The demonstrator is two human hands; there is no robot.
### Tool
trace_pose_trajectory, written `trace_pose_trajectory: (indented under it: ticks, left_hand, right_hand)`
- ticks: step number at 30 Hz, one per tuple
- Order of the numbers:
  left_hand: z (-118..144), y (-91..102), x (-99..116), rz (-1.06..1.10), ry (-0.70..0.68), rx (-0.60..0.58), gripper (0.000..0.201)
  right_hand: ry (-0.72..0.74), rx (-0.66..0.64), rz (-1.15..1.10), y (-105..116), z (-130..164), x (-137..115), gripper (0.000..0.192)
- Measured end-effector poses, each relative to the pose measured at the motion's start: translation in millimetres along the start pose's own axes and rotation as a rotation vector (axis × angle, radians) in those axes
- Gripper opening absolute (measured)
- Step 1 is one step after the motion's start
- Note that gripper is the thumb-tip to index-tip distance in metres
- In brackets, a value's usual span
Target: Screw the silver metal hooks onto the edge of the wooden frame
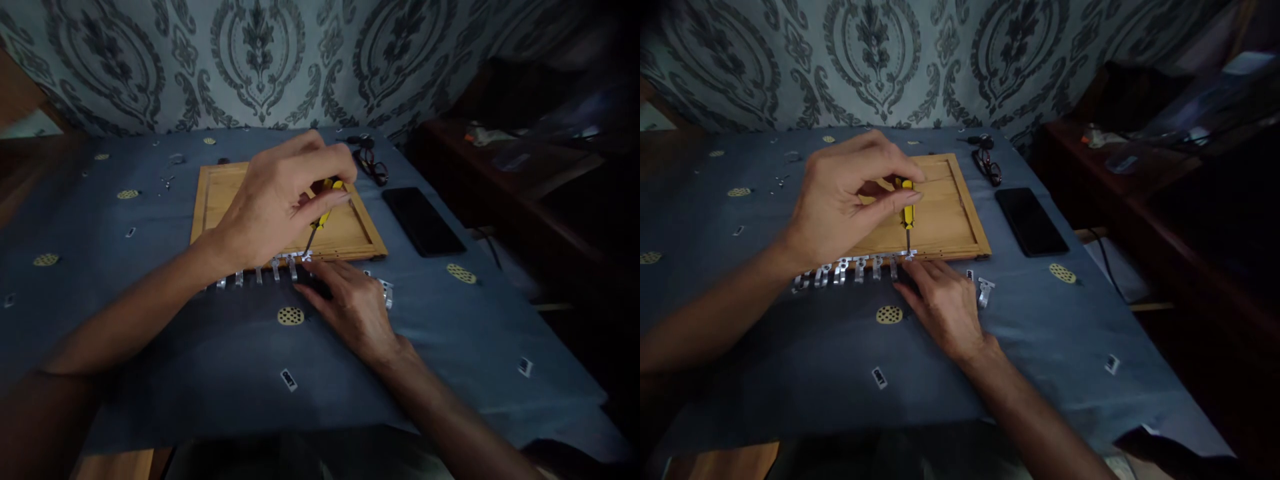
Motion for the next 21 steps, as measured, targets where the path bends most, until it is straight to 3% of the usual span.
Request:
trace_pose_trajectory:
  ticks: [15, 21]
  left_hand:
    - [-0.6, 0.0, -9.7, 0.061, 0.067, -0.029, 0.003]
    - [-4.0, 1.3, -14.9, 0.217, 0.063, -0.083, 0.005]
  right_hand:
    - [0.034, -0.027, 0.024, 1.2, 0.3, -0.7, 0.021]
    - [0.029, -0.068, 0.018, 1.3, 0.3, 0.5, 0.021]
Point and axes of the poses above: each hand's wrist, its own z-axis away from the middle knuckle, its own y-axis out of the back of the hand, x = y × z, the point moved 6 cm from there along -z, towards the middle knuckle, and after that the axes turned 8 degrees about -x, right-handed, at the moved point
